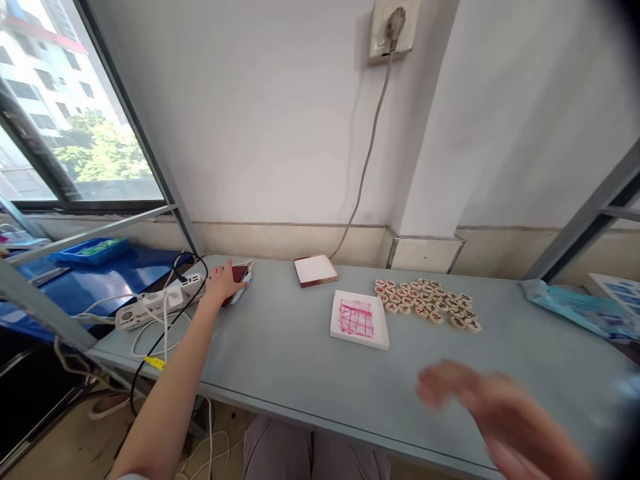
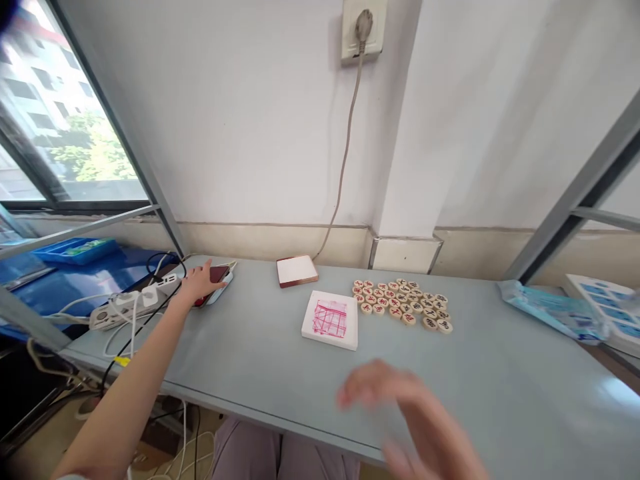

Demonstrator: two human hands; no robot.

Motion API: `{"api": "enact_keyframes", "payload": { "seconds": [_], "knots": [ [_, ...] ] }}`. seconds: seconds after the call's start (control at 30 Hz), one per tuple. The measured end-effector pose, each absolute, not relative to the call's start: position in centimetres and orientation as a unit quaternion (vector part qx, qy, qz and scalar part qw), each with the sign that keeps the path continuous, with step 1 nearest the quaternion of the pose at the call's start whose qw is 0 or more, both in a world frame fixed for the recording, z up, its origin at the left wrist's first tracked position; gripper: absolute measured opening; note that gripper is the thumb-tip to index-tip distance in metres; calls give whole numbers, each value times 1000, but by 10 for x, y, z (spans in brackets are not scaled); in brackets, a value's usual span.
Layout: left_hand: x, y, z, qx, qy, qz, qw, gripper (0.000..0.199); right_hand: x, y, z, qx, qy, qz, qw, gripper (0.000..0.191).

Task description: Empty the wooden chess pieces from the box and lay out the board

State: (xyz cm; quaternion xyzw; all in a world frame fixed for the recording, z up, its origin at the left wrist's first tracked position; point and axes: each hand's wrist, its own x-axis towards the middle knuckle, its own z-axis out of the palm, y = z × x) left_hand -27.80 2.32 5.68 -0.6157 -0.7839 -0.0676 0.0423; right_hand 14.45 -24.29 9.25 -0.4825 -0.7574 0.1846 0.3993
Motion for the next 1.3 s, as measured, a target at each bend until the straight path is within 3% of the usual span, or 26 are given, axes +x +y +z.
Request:
{"api": "enact_keyframes", "payload": {
  "seconds": [0.1,0.23,0.4,0.73,1.03,1.3],
  "knots": [
    [-259,20,66,-641,-757,-115,53,80,156,-187,94,-547,-735,152,372,24],
    [-207,8,74,-677,-707,-202,33,61,180,-115,76,-647,-736,-3,200,27],
    [-121,-2,60,-809,-486,-284,-171,32,186,-81,55,-664,-745,-39,58,25],
    [-47,15,11,-771,-445,-372,-265,23,198,-72,49,-649,-751,44,110,20],
    [-52,13,6,-799,-413,-325,-292,20,173,-48,70,-624,-757,82,177,37],
    [-52,12,4,-758,-372,-395,-362,37,116,-39,48,-600,-778,72,173,33]
  ]
}}
